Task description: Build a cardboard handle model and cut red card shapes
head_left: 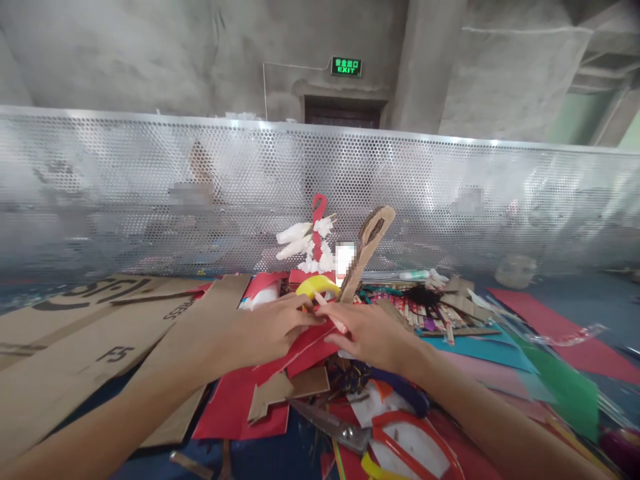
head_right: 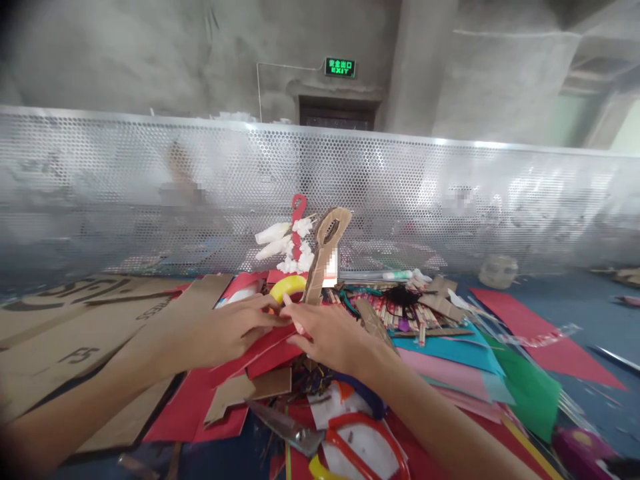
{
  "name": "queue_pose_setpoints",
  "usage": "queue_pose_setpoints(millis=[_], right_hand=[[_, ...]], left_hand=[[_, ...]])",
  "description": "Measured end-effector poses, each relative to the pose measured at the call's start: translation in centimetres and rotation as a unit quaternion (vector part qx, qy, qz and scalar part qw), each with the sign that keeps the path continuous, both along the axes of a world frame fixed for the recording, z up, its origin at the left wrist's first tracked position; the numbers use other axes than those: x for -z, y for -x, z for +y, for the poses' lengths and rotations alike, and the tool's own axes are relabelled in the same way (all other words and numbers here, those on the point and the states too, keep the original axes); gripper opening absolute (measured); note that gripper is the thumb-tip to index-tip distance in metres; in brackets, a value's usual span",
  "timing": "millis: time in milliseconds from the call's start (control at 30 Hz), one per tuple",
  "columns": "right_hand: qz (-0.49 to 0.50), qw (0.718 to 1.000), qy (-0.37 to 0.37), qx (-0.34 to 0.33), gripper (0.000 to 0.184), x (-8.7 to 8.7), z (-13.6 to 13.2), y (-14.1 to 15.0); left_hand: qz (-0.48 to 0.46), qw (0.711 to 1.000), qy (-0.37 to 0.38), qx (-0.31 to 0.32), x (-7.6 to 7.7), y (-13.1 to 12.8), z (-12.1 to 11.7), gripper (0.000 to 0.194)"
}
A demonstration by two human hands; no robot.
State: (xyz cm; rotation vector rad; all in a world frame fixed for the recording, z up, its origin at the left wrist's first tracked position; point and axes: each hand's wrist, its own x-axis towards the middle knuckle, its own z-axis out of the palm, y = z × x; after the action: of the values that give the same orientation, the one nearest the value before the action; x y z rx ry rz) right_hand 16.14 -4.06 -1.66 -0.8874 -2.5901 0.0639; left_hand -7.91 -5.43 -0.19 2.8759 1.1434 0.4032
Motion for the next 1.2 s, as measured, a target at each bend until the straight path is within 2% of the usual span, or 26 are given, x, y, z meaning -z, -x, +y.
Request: queue_pose_setpoints(millis=[167, 400, 500, 600, 700, 800, 933, 1000, 1100, 1200], right_hand=[[-0.001, 1.000, -0.010, 0.021, 0.040, 0.7, 0.0, 0.5], [0.007, 0.998, -0.043, 0.040, 0.026, 1.1, 0.1, 0.8], [0.020, 0.998, -0.054, 0.028, 0.022, 1.3, 0.2, 0.8], [0.024, 0.997, -0.074, 0.029, 0.020, 1.5, 0.2, 0.8], [0.014, 0.994, -0.101, 0.035, 0.018, 1.7, 0.0, 1.0], [-0.001, 0.992, -0.118, 0.041, 0.009, 1.9, -0.2, 1.1], [-0.006, 0.990, -0.134, 0.044, 0.008, 2.1, -0.1, 1.2], [-0.004, 0.990, -0.133, 0.041, 0.009, 2.3, 0.0, 1.2], [-0.005, 0.991, -0.129, 0.042, 0.009, 2.3, 0.0, 1.3], [-0.007, 0.991, -0.122, 0.047, 0.008, 2.0, -0.2, 1.3]], left_hand=[[-0.014, 1.000, 0.005, 0.024, 0.6, 0.6, 1.0, 0.039], [-0.002, 0.997, 0.027, 0.070, -0.5, 0.9, 0.9, 0.040], [0.016, 0.996, 0.018, 0.089, -0.5, 1.0, 0.9, 0.043], [0.037, 0.996, -0.009, 0.086, -0.3, 1.0, 1.1, 0.048], [0.047, 0.996, -0.010, 0.073, -0.9, 1.0, 1.0, 0.045], [0.051, 0.998, 0.021, 0.035, -2.5, 1.3, 0.3, 0.038], [0.087, 0.988, 0.081, -0.100, -4.7, 2.6, -0.9, 0.029], [0.120, 0.973, 0.135, -0.141, -5.5, 3.2, -1.4, 0.033], [0.118, 0.955, 0.237, -0.131, -6.1, 3.6, -1.9, 0.045], [0.076, 0.940, 0.312, -0.113, -6.0, 3.3, -1.7, 0.056]])
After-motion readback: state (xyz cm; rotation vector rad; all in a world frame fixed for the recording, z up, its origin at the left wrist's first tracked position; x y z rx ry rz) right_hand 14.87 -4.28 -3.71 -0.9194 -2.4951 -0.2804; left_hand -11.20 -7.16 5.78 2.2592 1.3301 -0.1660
